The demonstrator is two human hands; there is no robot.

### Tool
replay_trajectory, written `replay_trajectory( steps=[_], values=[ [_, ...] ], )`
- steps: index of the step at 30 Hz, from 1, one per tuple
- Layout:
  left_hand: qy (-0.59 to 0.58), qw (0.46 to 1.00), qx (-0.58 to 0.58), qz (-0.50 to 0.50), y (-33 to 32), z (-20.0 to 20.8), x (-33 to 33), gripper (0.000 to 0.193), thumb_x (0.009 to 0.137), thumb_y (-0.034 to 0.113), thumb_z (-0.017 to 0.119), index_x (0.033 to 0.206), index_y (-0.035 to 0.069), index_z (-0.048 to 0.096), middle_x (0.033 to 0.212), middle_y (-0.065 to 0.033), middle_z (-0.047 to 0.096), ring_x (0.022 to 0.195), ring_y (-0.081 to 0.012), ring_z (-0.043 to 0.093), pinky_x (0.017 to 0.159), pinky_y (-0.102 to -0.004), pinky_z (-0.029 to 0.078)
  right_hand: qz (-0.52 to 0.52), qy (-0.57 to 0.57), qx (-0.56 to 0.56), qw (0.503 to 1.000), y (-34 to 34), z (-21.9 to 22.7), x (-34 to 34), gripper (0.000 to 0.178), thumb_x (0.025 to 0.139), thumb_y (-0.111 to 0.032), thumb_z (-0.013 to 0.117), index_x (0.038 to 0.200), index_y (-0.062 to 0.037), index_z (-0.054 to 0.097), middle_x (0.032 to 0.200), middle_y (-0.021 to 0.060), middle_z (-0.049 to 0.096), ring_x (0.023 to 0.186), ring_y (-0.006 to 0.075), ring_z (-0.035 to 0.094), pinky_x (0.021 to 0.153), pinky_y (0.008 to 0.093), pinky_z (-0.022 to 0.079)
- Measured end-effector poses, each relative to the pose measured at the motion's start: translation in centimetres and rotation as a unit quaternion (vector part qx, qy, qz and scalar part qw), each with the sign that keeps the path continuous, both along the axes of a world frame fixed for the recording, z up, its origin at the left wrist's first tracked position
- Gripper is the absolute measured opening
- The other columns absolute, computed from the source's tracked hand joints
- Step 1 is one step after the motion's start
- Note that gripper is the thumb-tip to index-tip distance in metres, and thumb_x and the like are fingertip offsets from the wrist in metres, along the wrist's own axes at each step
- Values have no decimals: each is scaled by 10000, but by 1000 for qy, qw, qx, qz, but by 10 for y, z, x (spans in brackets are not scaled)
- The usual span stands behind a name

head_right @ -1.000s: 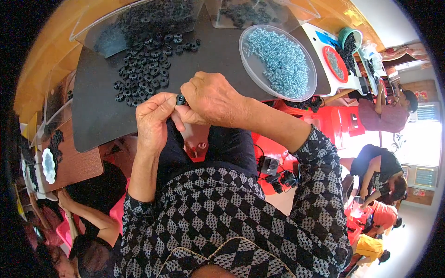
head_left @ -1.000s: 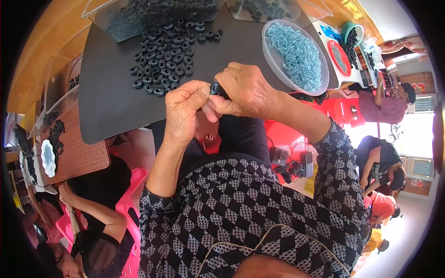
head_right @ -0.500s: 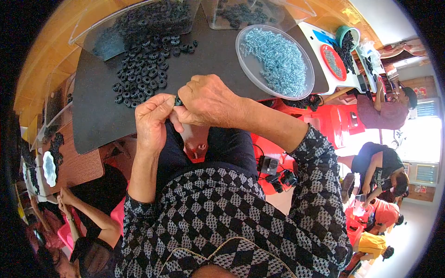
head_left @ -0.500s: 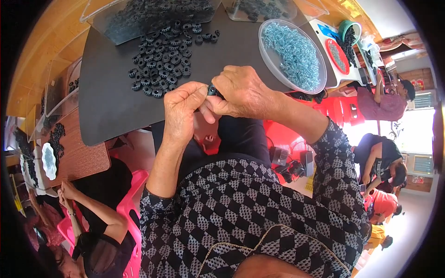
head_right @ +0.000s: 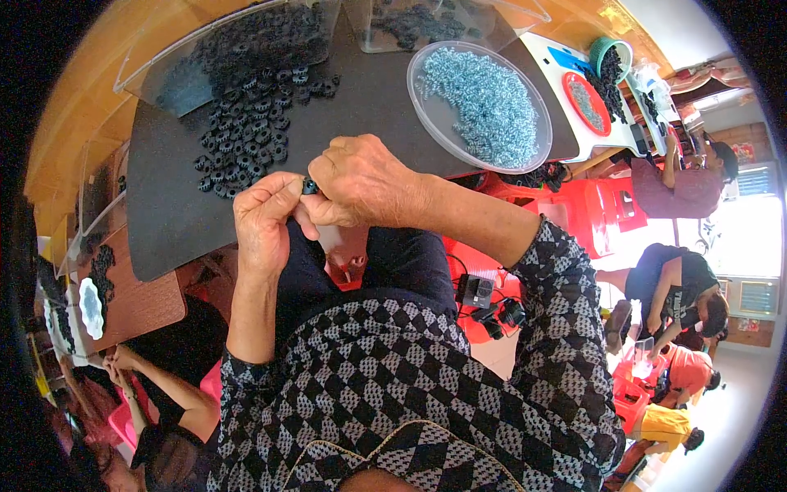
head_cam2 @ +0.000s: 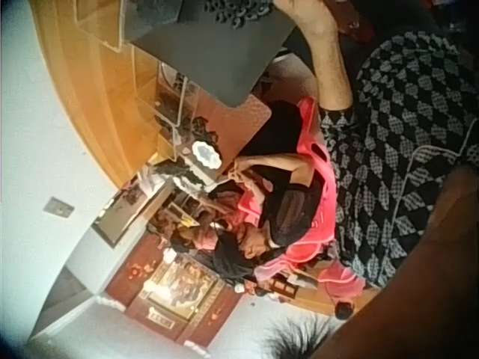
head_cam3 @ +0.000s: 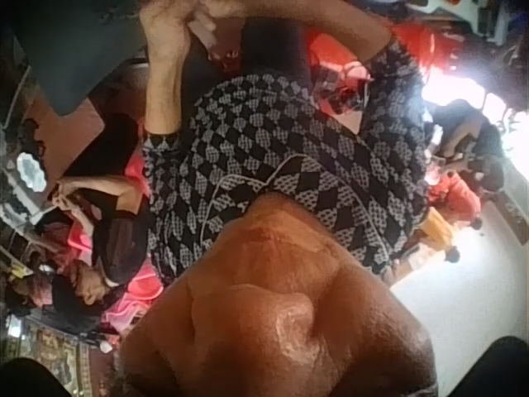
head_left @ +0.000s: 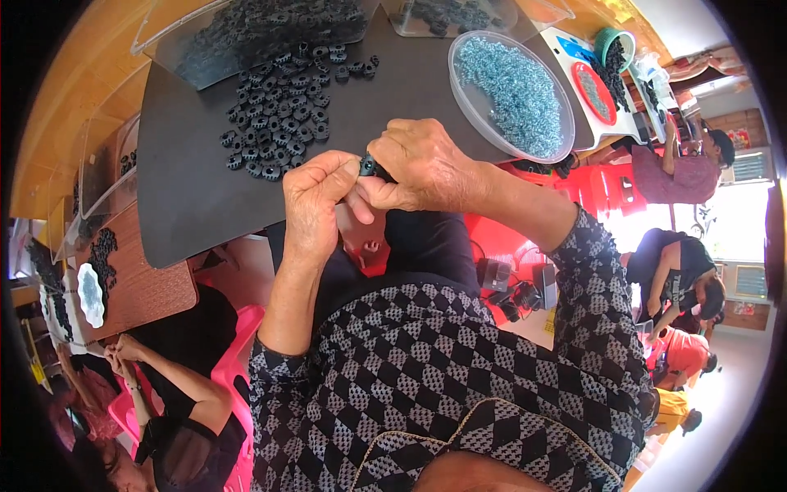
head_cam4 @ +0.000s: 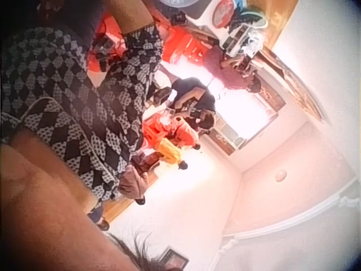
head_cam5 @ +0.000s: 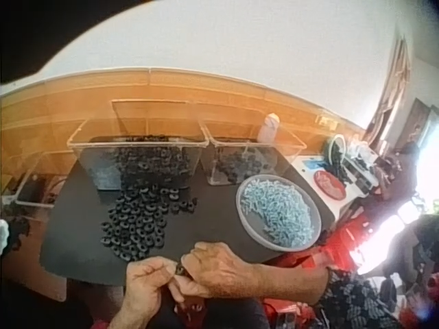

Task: The person assembles small plastic components by hand, inserting pins into black plastic pieces and sorting the parts on the table.

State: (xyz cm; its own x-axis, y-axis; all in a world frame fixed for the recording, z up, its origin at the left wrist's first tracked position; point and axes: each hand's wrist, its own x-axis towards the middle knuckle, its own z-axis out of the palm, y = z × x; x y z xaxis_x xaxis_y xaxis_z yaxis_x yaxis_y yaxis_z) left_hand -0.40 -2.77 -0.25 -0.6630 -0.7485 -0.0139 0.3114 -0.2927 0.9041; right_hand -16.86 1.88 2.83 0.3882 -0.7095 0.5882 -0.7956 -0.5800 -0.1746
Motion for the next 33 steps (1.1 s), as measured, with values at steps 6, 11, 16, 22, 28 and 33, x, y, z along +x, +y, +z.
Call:
replay_trajectory(
  steps=[6,11,16,22,28,33],
  values=[
    [-2,1000,-24,0,1,5,-6,187,883,74,505,864,-85,600,706,-109,620,457,-163,550,454,-229,424,-17,-10,5,1000,5,2,-6,279,632,-204,684,613,-42,458,548,108,485,541,299,526,496,385,439],
    [-40,998,-26,49,12,14,-5,238,898,152,530,894,-76,597,699,-112,615,485,-158,545,506,-229,433,-32,-7,-5,999,7,16,-12,292,627,-107,689,849,5,536,646,99,496,606,283,511,529,381,423],
    [-36,999,-26,25,12,5,1,275,903,208,556,938,-59,613,741,-117,643,510,-115,552,579,-213,437,-145,-49,-15,988,5,43,-51,260,675,-61,658,916,-12,572,714,98,554,629,259,549,555,351,444],
    [-17,999,-28,28,14,3,-2,224,890,152,563,930,-62,619,741,-134,649,495,-131,554,534,-221,442,-314,-109,-21,943,-19,105,-117,237,705,-112,592,928,-33,614,742,153,616,634,314,602,582,389,485],
    [-16,998,-45,31,13,1,-4,203,884,125,569,968,-55,617,770,-126,647,511,-117,557,517,-199,443,-379,-21,-30,925,-68,115,-199,168,750,-140,579,851,-8,555,702,194,587,661,354,583,615,438,449],
    [-37,998,-47,31,17,-5,-4,210,881,104,575,1020,-50,608,786,-98,645,533,-83,544,521,-182,431,-390,111,-194,893,-59,98,-183,180,721,-124,582,871,-26,593,711,169,601,653,325,592,589,410,462]
  ],
)
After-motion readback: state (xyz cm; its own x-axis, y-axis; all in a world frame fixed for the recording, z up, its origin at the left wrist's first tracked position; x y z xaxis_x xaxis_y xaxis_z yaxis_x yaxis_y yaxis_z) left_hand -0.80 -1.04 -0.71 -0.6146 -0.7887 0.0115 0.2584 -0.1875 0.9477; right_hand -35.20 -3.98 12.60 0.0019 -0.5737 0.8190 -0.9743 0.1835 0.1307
